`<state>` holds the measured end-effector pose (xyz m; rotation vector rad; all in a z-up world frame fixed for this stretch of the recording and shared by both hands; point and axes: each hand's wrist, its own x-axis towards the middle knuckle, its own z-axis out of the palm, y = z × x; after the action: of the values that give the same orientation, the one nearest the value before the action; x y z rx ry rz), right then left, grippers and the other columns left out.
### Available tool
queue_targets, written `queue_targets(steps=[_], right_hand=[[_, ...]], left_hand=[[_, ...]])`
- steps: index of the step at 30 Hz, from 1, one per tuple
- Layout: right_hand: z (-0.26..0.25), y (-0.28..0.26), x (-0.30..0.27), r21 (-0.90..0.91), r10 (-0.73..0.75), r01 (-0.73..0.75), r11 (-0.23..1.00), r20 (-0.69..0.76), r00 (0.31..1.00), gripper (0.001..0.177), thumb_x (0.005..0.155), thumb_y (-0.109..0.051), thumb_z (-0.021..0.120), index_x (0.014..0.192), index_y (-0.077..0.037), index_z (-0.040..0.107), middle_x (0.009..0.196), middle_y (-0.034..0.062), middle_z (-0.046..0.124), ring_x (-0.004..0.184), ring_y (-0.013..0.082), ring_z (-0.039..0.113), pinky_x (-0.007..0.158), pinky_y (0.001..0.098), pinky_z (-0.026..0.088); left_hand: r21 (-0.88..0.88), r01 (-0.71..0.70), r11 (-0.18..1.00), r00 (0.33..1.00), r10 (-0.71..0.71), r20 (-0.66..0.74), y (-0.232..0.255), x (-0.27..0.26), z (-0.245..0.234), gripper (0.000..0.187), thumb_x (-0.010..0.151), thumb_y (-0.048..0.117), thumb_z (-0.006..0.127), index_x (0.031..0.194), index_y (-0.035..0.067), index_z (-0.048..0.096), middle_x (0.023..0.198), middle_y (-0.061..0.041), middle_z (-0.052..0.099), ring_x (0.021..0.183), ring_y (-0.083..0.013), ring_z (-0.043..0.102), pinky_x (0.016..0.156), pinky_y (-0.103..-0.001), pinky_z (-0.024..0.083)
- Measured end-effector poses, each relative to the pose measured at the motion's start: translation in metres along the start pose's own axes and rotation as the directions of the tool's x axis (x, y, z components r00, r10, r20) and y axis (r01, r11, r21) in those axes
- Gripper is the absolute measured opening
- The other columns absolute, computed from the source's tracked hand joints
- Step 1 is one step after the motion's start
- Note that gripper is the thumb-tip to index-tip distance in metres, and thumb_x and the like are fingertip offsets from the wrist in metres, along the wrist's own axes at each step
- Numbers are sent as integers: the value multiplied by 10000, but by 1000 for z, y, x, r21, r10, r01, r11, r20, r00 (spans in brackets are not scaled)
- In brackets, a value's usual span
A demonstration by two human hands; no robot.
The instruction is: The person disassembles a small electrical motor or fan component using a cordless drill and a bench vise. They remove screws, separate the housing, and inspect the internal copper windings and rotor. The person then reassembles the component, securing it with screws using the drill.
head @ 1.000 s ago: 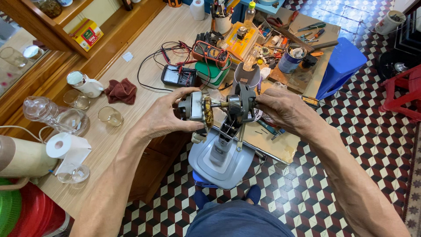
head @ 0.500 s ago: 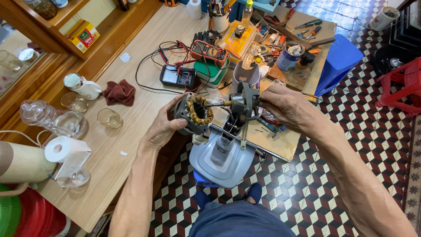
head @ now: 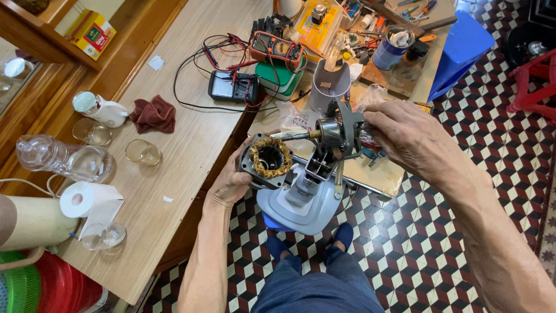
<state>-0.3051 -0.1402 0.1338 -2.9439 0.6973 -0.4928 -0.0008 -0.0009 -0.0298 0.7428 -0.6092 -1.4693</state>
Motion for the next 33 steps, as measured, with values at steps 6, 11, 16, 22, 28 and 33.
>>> queue_targets(steps=[6,11,16,22,28,33], right_hand=[[0,-2,-26,7,117,-119,993,-229,966,479,870,-97,687,1328,15,602,1332,195,619,1207,333,604,1024,435,518],[82,21,-105,787,812,-321,526,-354,464,191,1121,-45,571,1288,-9,656,1214,123,722,1022,151,700,933,296,603],[244,73,-158,770,960,-633,82,110,258,219,971,-175,629,1056,-12,748,857,51,737,715,86,656,588,238,490],[366,112,-192,644,944,-765,3,250,214,245,925,-185,618,1018,-19,772,837,116,761,738,193,718,678,320,546],[401,100,-188,579,884,-741,339,74,462,268,898,-199,633,1065,-35,763,1004,185,744,909,329,726,831,407,553],[434,131,-170,490,900,-833,256,192,390,348,898,-224,611,1181,-67,736,989,212,739,903,331,721,837,418,545]], left_hand=[[-72,-33,997,995,39,91,-4,3,2,1219,462,375,1009,1497,21,471,1604,-205,459,1411,-275,518,1236,-419,390],[-25,-20,999,996,22,81,-7,11,18,1217,485,372,1005,1514,21,458,1621,-204,435,1462,-285,476,1263,-413,365],[-30,-57,998,998,57,4,-13,4,30,1202,508,371,1005,1514,25,445,1631,-201,414,1461,-296,455,1235,-425,361],[31,-115,993,988,118,-104,-28,-8,29,1227,523,457,1025,1504,-1,448,1629,-223,412,1466,-312,451,1224,-446,391],[16,-160,987,972,160,-171,-34,-14,35,1177,550,392,1029,1482,-35,452,1568,-238,453,1427,-327,472,1175,-466,425],[53,-216,975,954,223,-200,-41,-16,34,1183,546,374,1034,1492,-37,454,1557,-238,467,1421,-324,486,1188,-456,422]])
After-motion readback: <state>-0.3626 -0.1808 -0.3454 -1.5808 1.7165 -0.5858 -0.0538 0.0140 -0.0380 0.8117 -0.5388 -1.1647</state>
